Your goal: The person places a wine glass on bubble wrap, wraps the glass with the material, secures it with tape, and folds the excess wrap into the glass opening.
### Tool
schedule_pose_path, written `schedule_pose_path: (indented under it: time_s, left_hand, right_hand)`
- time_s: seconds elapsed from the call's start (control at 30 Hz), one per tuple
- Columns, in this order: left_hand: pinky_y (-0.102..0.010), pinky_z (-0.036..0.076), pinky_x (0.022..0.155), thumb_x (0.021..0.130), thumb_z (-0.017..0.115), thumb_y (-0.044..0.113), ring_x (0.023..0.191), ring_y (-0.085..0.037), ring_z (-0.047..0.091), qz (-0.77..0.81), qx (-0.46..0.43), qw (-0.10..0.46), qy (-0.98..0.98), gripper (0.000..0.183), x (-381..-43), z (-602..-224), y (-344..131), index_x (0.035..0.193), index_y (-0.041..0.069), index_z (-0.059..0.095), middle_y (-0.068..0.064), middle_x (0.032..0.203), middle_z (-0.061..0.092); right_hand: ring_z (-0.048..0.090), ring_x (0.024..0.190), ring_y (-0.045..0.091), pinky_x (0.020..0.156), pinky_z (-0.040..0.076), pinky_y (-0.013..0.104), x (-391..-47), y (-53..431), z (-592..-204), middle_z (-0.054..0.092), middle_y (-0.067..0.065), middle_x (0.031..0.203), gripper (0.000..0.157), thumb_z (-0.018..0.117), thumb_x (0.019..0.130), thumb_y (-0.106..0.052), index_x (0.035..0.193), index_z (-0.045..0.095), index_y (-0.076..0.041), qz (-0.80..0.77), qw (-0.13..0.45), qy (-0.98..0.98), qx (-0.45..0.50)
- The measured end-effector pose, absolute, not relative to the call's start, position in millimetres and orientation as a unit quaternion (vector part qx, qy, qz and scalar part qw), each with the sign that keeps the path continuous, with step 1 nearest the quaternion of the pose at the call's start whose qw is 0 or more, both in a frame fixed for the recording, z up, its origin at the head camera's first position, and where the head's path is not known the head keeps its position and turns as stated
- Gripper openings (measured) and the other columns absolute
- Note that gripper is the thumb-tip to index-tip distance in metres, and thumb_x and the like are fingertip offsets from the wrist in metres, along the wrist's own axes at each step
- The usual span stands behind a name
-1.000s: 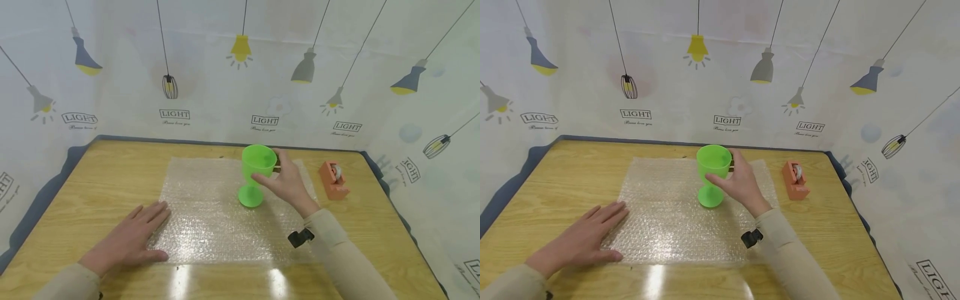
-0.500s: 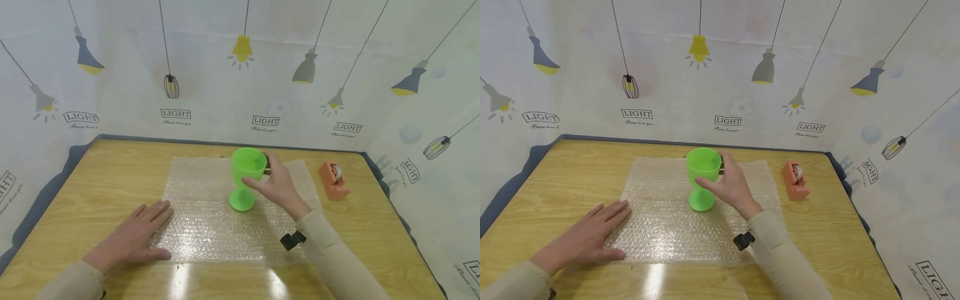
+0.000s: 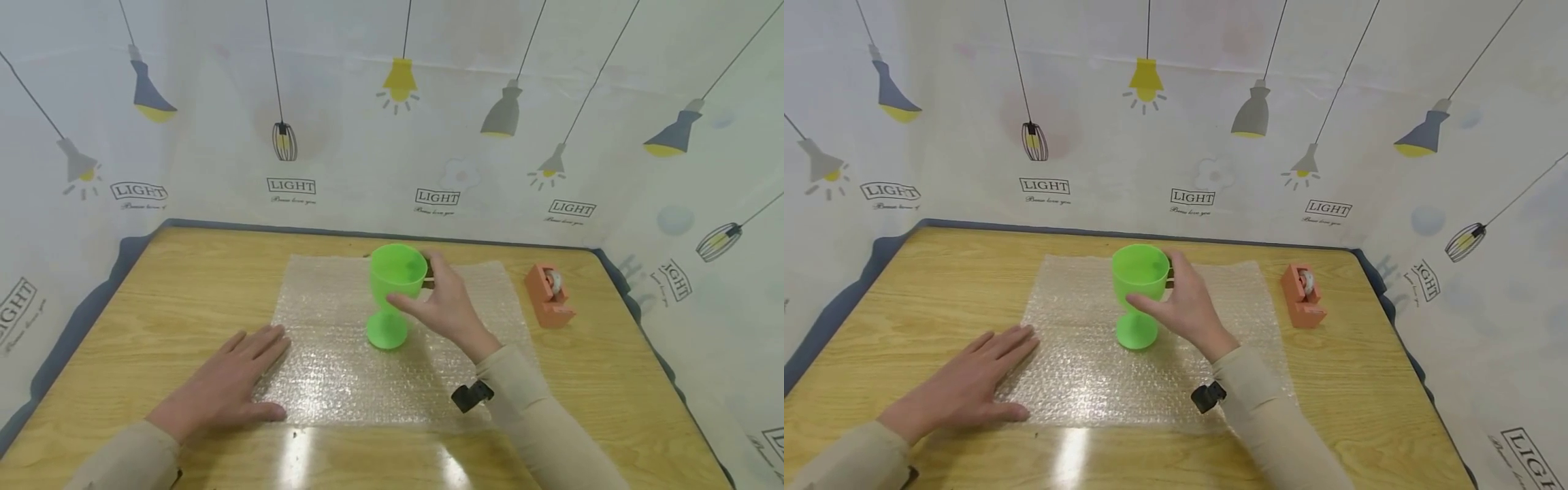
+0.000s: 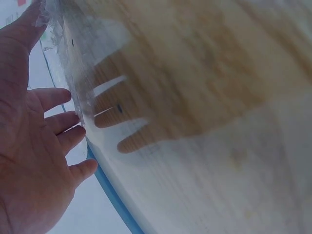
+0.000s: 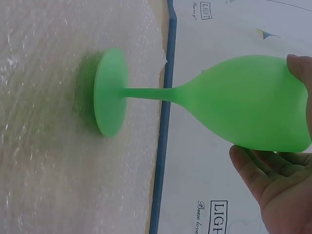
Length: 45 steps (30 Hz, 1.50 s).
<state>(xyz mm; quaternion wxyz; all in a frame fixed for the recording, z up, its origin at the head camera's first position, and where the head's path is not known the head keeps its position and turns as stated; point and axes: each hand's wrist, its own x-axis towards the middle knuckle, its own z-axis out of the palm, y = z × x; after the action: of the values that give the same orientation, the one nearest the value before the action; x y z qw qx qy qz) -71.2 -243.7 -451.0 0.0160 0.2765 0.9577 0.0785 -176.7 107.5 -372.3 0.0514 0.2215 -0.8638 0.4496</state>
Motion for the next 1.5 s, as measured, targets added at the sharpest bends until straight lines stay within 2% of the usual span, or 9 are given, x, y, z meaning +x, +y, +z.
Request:
schedule_pose_path:
  time_s: [0.57,0.77,0.93,1.07,1.23,1.5]
  left_hand:
    - [-0.059,0.016,0.116,0.074,0.053,0.081,0.145,-0.033,0.024,0.077,0.280,0.013,0.957,0.110,-77,-450,-241,0.150,0.006,0.033,-0.015,0.158,0.025]
    - [-0.061,0.021,0.113,0.073,0.052,0.082,0.142,-0.035,0.029,0.074,0.291,-0.001,0.954,0.109,-74,-451,-242,0.148,0.004,0.037,-0.018,0.155,0.030]
    - [-0.060,0.018,0.115,0.073,0.051,0.083,0.144,-0.033,0.025,0.072,0.282,0.011,0.957,0.109,-73,-451,-242,0.150,0.006,0.034,-0.015,0.158,0.026]
    - [-0.061,0.018,0.114,0.075,0.050,0.082,0.145,-0.033,0.024,0.068,0.285,0.002,0.956,0.108,-77,-451,-240,0.150,0.006,0.034,-0.015,0.158,0.025]
    - [-0.061,0.019,0.114,0.074,0.051,0.082,0.144,-0.034,0.025,0.066,0.291,-0.005,0.955,0.109,-80,-449,-240,0.149,0.005,0.035,-0.016,0.157,0.026]
    - [-0.060,0.019,0.114,0.073,0.050,0.083,0.144,-0.034,0.025,0.064,0.284,-0.006,0.957,0.109,-74,-453,-242,0.149,0.005,0.036,-0.016,0.157,0.027]
  right_hand:
    - [0.061,0.094,0.015,0.083,0.056,0.033,-170,81,-370,0.062,0.002,0.108,0.073,0.083,0.076,-0.035,0.132,0.046,-0.006,0.469,0.024,-0.849,0.241]
    - [0.063,0.090,0.017,0.076,0.055,0.027,-166,66,-370,0.063,-0.001,0.105,0.068,0.082,0.077,-0.037,0.129,0.049,-0.008,0.471,0.005,-0.848,0.244]
    - [0.064,0.084,0.017,0.069,0.056,0.026,-163,57,-368,0.064,0.000,0.100,0.065,0.080,0.079,-0.038,0.128,0.050,-0.008,0.473,-0.009,-0.846,0.245]
    - [0.063,0.078,0.017,0.064,0.056,0.027,-163,51,-364,0.064,0.001,0.094,0.067,0.078,0.079,-0.045,0.127,0.051,-0.008,0.471,-0.030,-0.853,0.221]
    - [0.062,0.077,0.017,0.062,0.056,0.028,-161,42,-360,0.063,0.002,0.090,0.064,0.073,0.078,-0.056,0.115,0.055,-0.007,0.453,-0.075,-0.870,0.181]
    - [0.057,0.068,0.016,0.057,0.052,0.028,-158,20,-366,0.061,0.003,0.079,0.056,0.070,0.078,-0.062,0.094,0.057,-0.010,0.425,-0.129,-0.885,0.144]
